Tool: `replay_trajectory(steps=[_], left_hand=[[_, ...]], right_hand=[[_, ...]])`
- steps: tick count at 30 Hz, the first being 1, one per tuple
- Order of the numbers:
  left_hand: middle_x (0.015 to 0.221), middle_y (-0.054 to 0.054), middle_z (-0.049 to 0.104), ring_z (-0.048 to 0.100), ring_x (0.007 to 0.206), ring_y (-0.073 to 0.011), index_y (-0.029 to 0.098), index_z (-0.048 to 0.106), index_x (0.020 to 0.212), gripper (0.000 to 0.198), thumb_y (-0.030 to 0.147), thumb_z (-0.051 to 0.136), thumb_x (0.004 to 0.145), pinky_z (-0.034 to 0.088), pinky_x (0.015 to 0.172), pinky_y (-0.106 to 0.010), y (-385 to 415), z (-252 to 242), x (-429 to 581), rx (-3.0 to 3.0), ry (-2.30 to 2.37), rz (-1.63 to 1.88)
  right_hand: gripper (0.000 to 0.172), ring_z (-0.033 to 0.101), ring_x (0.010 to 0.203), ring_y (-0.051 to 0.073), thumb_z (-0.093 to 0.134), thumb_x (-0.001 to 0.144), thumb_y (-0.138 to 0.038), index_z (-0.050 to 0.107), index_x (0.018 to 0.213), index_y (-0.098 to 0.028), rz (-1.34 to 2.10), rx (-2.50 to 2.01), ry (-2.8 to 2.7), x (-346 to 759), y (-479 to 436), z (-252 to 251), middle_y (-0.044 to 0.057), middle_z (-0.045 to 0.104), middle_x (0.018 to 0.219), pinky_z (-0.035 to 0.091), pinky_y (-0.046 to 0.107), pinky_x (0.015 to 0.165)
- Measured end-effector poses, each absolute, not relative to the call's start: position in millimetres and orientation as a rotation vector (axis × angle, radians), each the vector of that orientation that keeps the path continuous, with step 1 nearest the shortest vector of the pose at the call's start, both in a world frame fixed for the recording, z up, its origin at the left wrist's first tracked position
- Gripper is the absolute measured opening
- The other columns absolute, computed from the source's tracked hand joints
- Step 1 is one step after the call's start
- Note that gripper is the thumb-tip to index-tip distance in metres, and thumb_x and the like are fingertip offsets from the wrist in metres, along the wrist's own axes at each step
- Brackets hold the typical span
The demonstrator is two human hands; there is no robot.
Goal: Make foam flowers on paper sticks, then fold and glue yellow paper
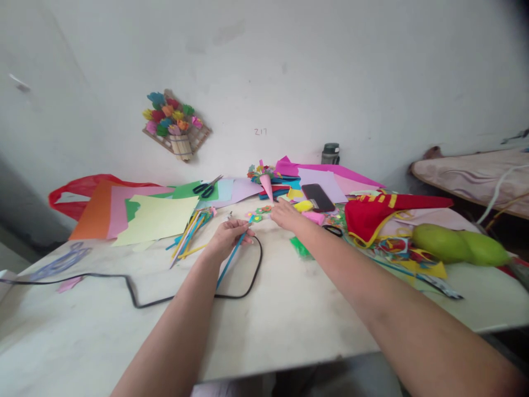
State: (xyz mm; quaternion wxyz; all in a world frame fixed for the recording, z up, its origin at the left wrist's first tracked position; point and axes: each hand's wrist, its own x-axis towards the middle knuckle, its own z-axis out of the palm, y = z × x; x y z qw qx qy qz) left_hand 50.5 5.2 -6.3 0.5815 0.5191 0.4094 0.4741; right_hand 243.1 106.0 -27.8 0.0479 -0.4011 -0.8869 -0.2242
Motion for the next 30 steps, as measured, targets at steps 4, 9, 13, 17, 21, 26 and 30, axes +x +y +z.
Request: replay_trajectory(steps=[4, 9, 13, 17, 21, 26, 30], left_hand=[[0.065, -0.005, 0.065, 0.057, 0.046, -0.0090, 0.012, 0.057, 0.071, 0.021, 0.027, 0.068, 0.064, 0.040, 0.043, -0.018, 5, -6, 51, 1.215, 0.955, 1.101], [0.064, -0.005, 0.065, 0.057, 0.046, -0.0090, 0.012, 0.057, 0.071, 0.020, 0.027, 0.068, 0.065, 0.040, 0.043, -0.018, 5, -6, 51, 1.216, 0.969, 1.103], [0.064, -0.005, 0.066, 0.058, 0.046, -0.0099, 0.012, 0.056, 0.073, 0.020, 0.026, 0.068, 0.064, 0.040, 0.043, -0.018, 5, -5, 52, 1.207, 0.973, 1.099], [0.064, -0.006, 0.065, 0.058, 0.046, -0.0109, 0.011, 0.056, 0.073, 0.021, 0.025, 0.068, 0.063, 0.040, 0.042, -0.018, 3, -2, 55, 1.196, 0.990, 1.100], [0.061, -0.006, 0.065, 0.057, 0.045, -0.0111, 0.011, 0.055, 0.070, 0.022, 0.025, 0.069, 0.062, 0.039, 0.041, -0.019, 0, 1, 60, 1.172, 0.991, 1.105], [0.061, -0.006, 0.065, 0.057, 0.044, -0.0113, 0.011, 0.056, 0.070, 0.022, 0.026, 0.070, 0.061, 0.040, 0.042, -0.020, -2, 1, 62, 1.168, 0.976, 1.091], [0.063, -0.006, 0.065, 0.057, 0.045, -0.0110, 0.011, 0.056, 0.071, 0.023, 0.028, 0.069, 0.063, 0.039, 0.042, -0.019, -1, -2, 60, 1.193, 0.963, 1.075]], right_hand=[[0.029, 0.045, 0.110, 0.020, 0.039, 0.084, -0.008, 0.062, 0.100, -0.014, -0.831, -1.126, -2.639, 243, 107, -37, 0.011, 0.062, 0.101, 0.015, 0.039, 0.103], [0.031, 0.044, 0.113, 0.019, 0.037, 0.084, -0.008, 0.061, 0.102, -0.014, -0.735, -1.173, -2.614, 243, 103, -35, 0.010, 0.060, 0.107, 0.018, 0.036, 0.102], [0.025, 0.055, 0.096, 0.021, 0.041, 0.082, -0.012, 0.064, 0.092, -0.014, -0.493, -1.447, -2.535, 239, 106, -21, 0.012, 0.065, 0.093, 0.027, 0.037, 0.093], [0.024, 0.058, 0.087, 0.022, 0.043, 0.083, -0.023, 0.063, 0.096, -0.018, -0.312, -1.663, -2.336, 236, 113, -10, 0.010, 0.066, 0.092, 0.035, 0.033, 0.081], [0.028, 0.056, 0.093, 0.022, 0.043, 0.084, -0.027, 0.063, 0.101, -0.017, -0.245, -1.751, -2.342, 230, 115, -4, 0.013, 0.065, 0.096, 0.034, 0.032, 0.082], [0.031, 0.056, 0.094, 0.022, 0.043, 0.084, -0.030, 0.065, 0.099, -0.014, -0.212, -1.776, -2.377, 221, 110, 3, 0.016, 0.063, 0.100, 0.034, 0.031, 0.082], [0.033, 0.056, 0.094, 0.023, 0.044, 0.083, -0.034, 0.065, 0.100, -0.014, -0.203, -1.781, -2.382, 217, 114, 5, 0.016, 0.063, 0.102, 0.035, 0.032, 0.080]])
